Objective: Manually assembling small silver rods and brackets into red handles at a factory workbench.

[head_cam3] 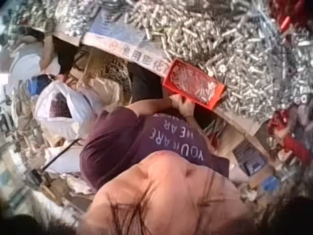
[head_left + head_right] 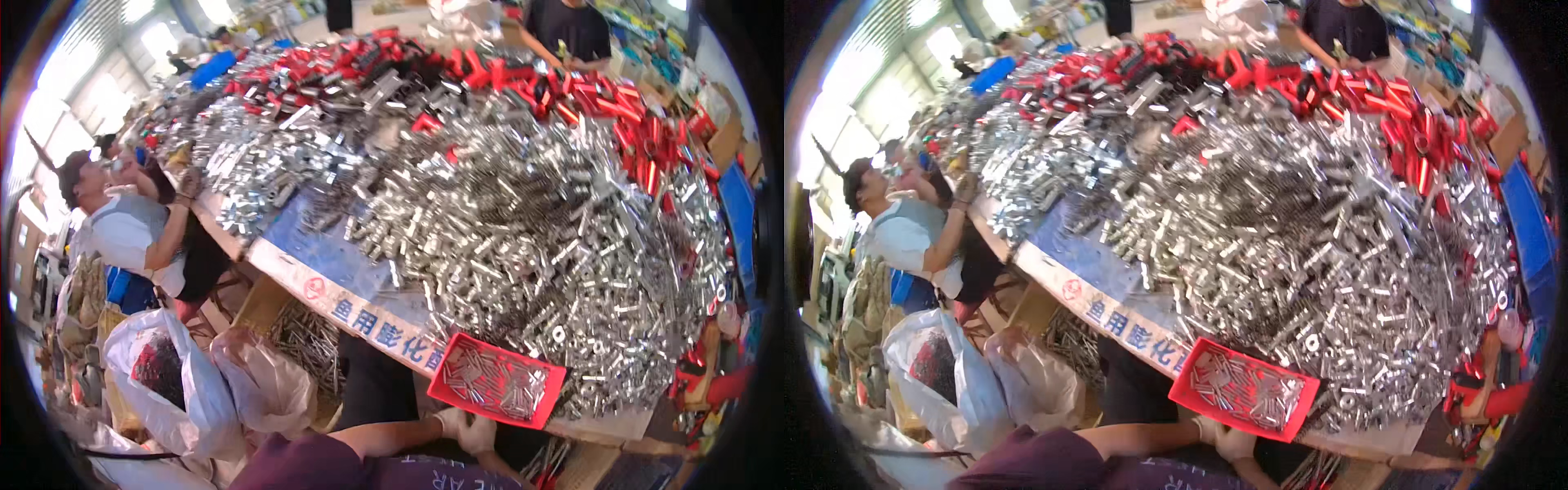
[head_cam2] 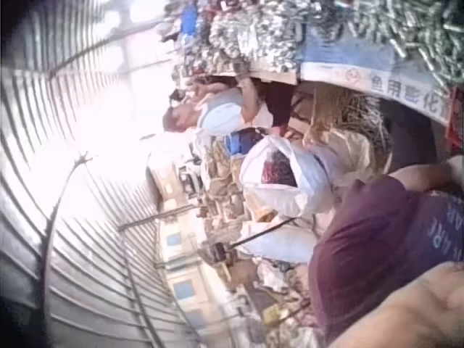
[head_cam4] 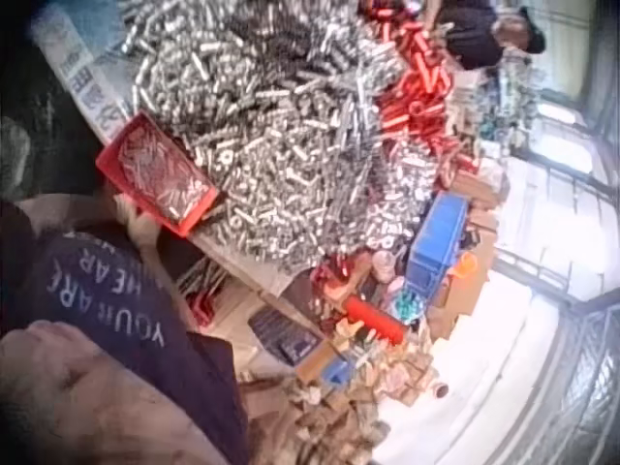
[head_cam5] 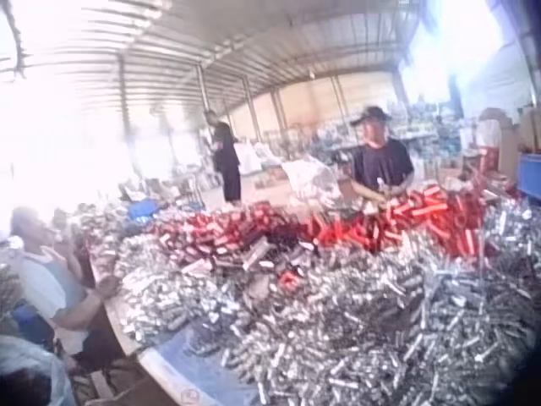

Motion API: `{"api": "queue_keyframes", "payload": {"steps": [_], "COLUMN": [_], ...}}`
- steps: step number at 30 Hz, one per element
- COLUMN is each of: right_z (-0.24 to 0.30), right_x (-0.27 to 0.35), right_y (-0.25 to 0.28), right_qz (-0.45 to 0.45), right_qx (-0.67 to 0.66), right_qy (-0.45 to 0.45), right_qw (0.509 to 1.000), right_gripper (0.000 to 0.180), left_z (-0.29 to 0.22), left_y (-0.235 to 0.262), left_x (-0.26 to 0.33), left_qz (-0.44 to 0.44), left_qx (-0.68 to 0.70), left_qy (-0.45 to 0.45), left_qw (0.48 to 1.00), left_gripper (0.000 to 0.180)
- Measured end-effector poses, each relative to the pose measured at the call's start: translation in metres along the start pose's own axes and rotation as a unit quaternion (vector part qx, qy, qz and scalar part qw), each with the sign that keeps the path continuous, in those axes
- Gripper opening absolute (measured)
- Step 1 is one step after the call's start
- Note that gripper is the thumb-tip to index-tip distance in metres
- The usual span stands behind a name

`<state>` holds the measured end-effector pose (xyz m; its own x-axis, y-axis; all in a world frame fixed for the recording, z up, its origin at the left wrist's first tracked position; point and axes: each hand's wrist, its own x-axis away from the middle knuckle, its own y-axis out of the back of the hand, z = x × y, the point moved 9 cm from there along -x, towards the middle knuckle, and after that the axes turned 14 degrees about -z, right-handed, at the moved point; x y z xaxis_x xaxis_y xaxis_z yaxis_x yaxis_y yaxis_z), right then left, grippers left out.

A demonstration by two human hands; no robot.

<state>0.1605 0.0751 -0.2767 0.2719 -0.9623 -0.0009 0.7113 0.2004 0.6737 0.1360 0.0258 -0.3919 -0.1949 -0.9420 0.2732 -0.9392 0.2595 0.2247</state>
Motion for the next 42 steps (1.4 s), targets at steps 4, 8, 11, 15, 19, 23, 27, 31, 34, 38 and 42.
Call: {"api": "queue_keyframes", "payload": {"steps": [4, 8, 11, 15, 19, 23, 27, 31, 34, 38, 42], "right_z": [-0.012, -0.099, -0.169, -0.067, -0.121, -0.064, -0.064, -0.078, -0.052, -0.054, -0.025], "right_x": [0.012, 0.029, 0.05, 0.065, 0.027, -0.02, -0.018, 0.03, 0.065, 0.061, 0.055], "right_y": [-0.014, -0.037, -0.068, -0.01, -0.046, -0.056, -0.033, -0.066, -0.053, -0.086, -0.038], "right_qz": [0.004, 0.027, 0.032, 0.097, 0.01, -0.002, -0.041, -0.109, -0.169, -0.003, 0.138], "right_qx": [0.014, -0.037, -0.573, -0.431, -0.544, -0.667, -0.71, -0.664, -0.614, -0.753, -0.456], "right_qy": [-0.049, -0.246, -0.472, -0.235, -0.256, -0.419, -0.459, -0.591, -0.636, -0.576, -0.563], "right_qw": [0.999, 0.968, 0.67, 0.866, 0.799, 0.617, 0.533, 0.444, 0.436, 0.319, 0.675], "right_gripper": [0.034, 0.048, 0.059, 0.042, 0.025, 0.021, 0.022, 0.026, 0.031, 0.043, 0.051], "left_z": [-0.033, -0.052, -0.149, -0.222, -0.277, -0.288, -0.29, -0.305, -0.293, -0.328, -0.31], "left_y": [0.021, 0.014, 0.028, 0.103, 0.145, 0.169, 0.187, 0.165, 0.197, 0.164, 0.131], "left_x": [0.011, 0.006, 0.029, 0.081, 0.121, 0.122, 0.125, 0.107, 0.09, 0.101, 0.112], "left_qz": [0.077, 0.039, 0.039, -0.08, -0.166, -0.261, -0.219, -0.252, -0.267, -0.107, -0.004], "left_qx": [-0.143, -0.195, -0.298, -0.223, -0.12, -0.053, -0.029, -0.088, -0.109, -0.182, -0.273], "left_qy": [-0.134, -0.176, -0.204, -0.143, -0.223, -0.234, -0.234, -0.278, -0.201, -0.325, -0.403], "left_qw": [0.978, 0.964, 0.932, 0.961, 0.953, 0.935, 0.947, 0.923, 0.936, 0.922, 0.873], "left_gripper": [0.028, 0.017, 0.031, 0.031, 0.024, 0.026, 0.027, 0.026, 0.024, 0.021, 0.014]}}
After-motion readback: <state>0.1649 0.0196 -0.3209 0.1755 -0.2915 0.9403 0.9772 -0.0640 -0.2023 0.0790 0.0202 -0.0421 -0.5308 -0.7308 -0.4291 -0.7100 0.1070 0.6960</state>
